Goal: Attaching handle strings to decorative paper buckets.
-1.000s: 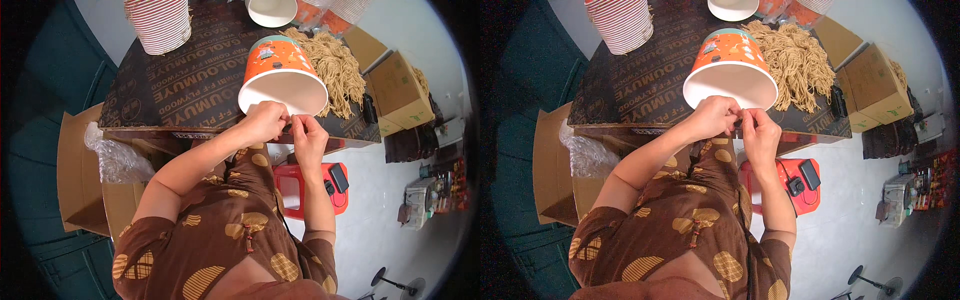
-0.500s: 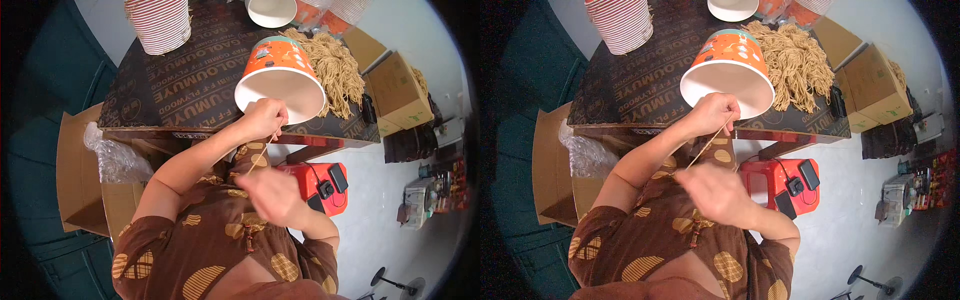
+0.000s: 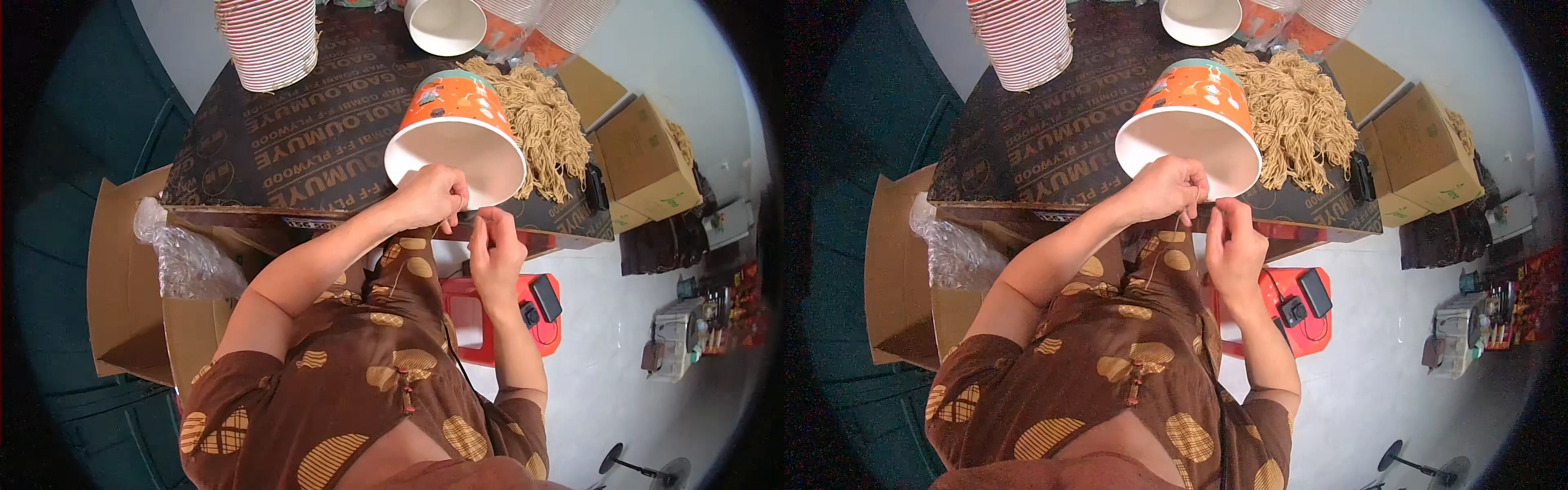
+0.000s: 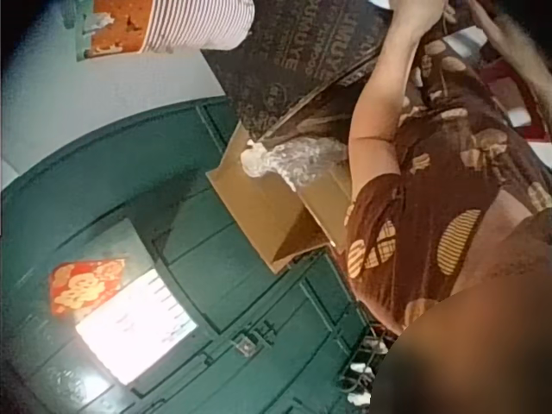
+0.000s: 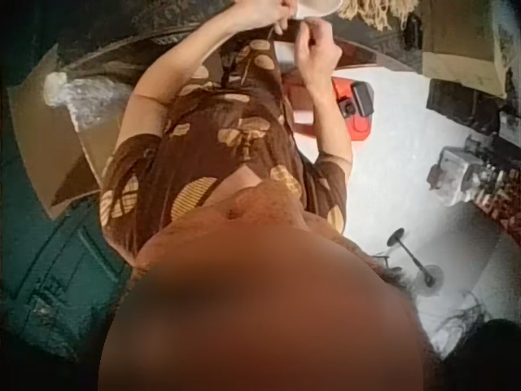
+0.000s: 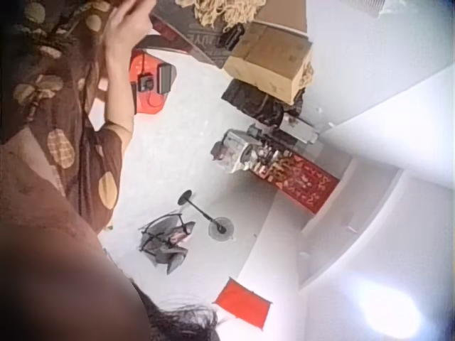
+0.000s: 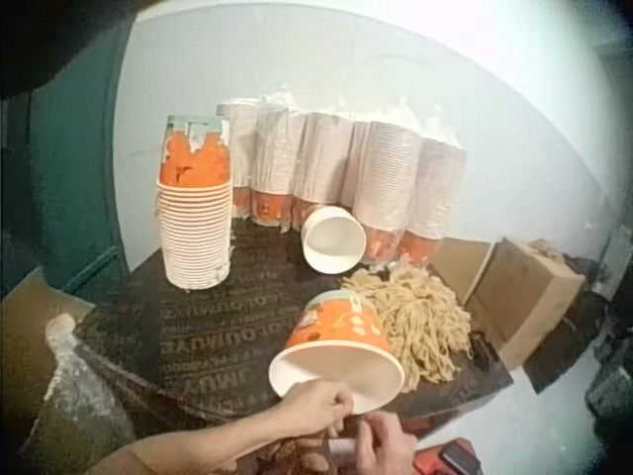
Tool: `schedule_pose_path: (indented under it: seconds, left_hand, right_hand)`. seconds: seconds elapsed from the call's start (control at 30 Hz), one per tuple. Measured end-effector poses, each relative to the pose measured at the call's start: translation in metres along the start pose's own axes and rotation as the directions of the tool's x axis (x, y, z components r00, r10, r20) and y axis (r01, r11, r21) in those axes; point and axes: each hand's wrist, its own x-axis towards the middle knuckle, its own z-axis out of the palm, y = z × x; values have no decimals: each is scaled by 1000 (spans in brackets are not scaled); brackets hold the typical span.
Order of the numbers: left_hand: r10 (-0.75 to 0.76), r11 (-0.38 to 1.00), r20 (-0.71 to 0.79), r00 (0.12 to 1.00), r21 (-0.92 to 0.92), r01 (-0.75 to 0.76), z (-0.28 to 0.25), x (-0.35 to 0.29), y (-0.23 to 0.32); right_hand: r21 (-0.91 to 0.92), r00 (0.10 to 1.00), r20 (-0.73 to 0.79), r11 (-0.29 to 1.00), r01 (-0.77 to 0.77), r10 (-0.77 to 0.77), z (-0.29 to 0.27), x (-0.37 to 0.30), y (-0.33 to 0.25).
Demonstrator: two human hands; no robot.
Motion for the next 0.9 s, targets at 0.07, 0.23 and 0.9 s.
schedule_pose_path:
  seconds: [0.07,0.23,0.9]
  left_hand:
    - [5,1000,-6,1000,-17,-5,0,-1,1]
    - [5,999,-19,1000,36,-4,0,-2,4]
    - [-20,1000,2,1000,-19,20,-3,2,0]
  right_hand:
    - [-37,1000,-3,999,-17,17,6,1,9]
    - [-111,998,21,992,64,-62,15,4,13]
    - [6,1000,3,1000,29,-29,23,4,14]
